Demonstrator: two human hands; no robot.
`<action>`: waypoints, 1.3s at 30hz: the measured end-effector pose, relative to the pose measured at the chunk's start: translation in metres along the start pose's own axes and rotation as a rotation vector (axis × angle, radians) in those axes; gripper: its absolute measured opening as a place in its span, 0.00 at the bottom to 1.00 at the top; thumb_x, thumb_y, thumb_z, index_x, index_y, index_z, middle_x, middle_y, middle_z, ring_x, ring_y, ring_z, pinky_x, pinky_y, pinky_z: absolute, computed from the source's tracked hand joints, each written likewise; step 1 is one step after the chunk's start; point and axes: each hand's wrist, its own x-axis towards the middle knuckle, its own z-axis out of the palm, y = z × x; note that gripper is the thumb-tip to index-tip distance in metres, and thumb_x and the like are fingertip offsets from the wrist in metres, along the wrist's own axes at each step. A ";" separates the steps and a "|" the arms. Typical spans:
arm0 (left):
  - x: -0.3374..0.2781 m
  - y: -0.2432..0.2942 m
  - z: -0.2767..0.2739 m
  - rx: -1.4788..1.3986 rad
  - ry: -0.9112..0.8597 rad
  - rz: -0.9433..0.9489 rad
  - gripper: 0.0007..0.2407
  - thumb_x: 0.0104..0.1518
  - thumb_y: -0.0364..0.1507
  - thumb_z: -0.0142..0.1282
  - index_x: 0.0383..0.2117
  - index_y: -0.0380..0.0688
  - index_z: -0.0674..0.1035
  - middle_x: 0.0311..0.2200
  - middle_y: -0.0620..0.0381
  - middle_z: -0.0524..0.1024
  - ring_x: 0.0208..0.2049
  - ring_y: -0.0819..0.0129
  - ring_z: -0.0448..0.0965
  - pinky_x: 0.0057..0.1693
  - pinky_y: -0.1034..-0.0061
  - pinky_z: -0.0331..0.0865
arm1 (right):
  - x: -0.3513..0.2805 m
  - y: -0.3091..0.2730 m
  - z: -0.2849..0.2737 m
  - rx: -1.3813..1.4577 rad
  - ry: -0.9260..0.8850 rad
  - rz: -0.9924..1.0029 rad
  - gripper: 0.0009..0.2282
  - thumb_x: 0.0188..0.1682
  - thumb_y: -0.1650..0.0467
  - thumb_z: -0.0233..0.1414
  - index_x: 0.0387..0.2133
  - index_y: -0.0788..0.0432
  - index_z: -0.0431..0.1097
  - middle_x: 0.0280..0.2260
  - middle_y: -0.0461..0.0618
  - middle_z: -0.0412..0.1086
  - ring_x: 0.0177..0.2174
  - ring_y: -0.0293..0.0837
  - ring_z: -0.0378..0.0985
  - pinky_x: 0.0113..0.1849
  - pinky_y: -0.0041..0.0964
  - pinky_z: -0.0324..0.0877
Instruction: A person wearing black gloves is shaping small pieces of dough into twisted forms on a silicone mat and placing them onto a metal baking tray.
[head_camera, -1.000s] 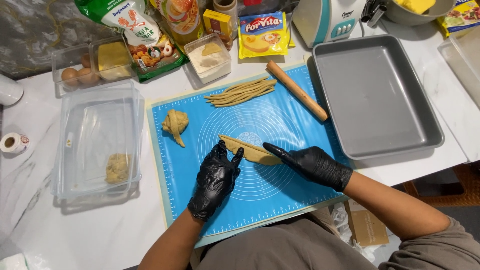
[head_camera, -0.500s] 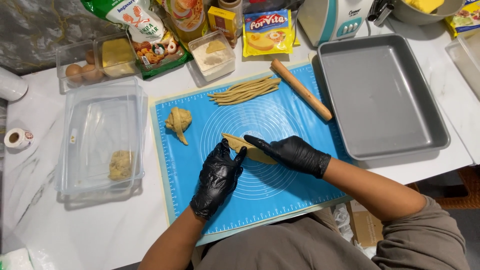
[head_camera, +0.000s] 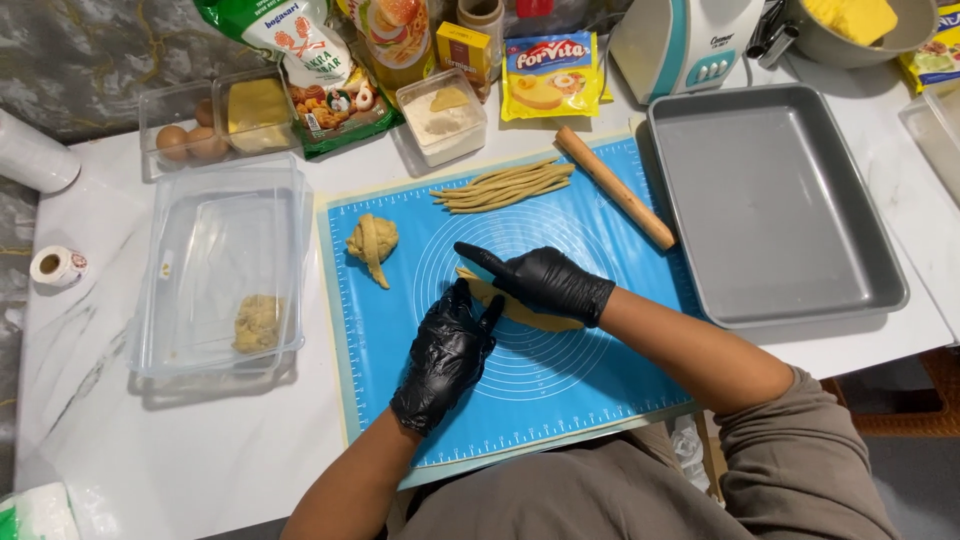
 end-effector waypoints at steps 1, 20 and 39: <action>-0.001 -0.002 -0.001 0.001 0.003 -0.002 0.27 0.54 0.41 0.59 0.60 0.48 0.69 0.49 0.37 0.74 0.51 0.39 0.76 0.49 0.51 0.77 | 0.002 0.000 -0.005 -0.001 0.000 -0.004 0.26 0.50 0.67 0.49 0.65 0.55 0.57 0.27 0.44 0.73 0.25 0.47 0.79 0.24 0.44 0.75; -0.014 -0.019 0.007 0.059 0.081 0.100 0.28 0.53 0.37 0.61 0.63 0.49 0.68 0.51 0.34 0.72 0.52 0.37 0.75 0.49 0.50 0.76 | 0.037 -0.010 0.008 -0.115 0.002 -0.004 0.28 0.46 0.71 0.52 0.62 0.62 0.54 0.28 0.48 0.71 0.28 0.53 0.79 0.29 0.51 0.77; -0.017 -0.030 0.020 0.093 0.114 0.246 0.30 0.53 0.32 0.63 0.65 0.49 0.66 0.54 0.31 0.70 0.53 0.35 0.73 0.49 0.50 0.76 | 0.081 -0.062 -0.014 -0.003 -0.300 0.549 0.41 0.53 0.64 0.47 0.72 0.63 0.24 0.13 0.34 0.61 0.17 0.48 0.77 0.25 0.33 0.74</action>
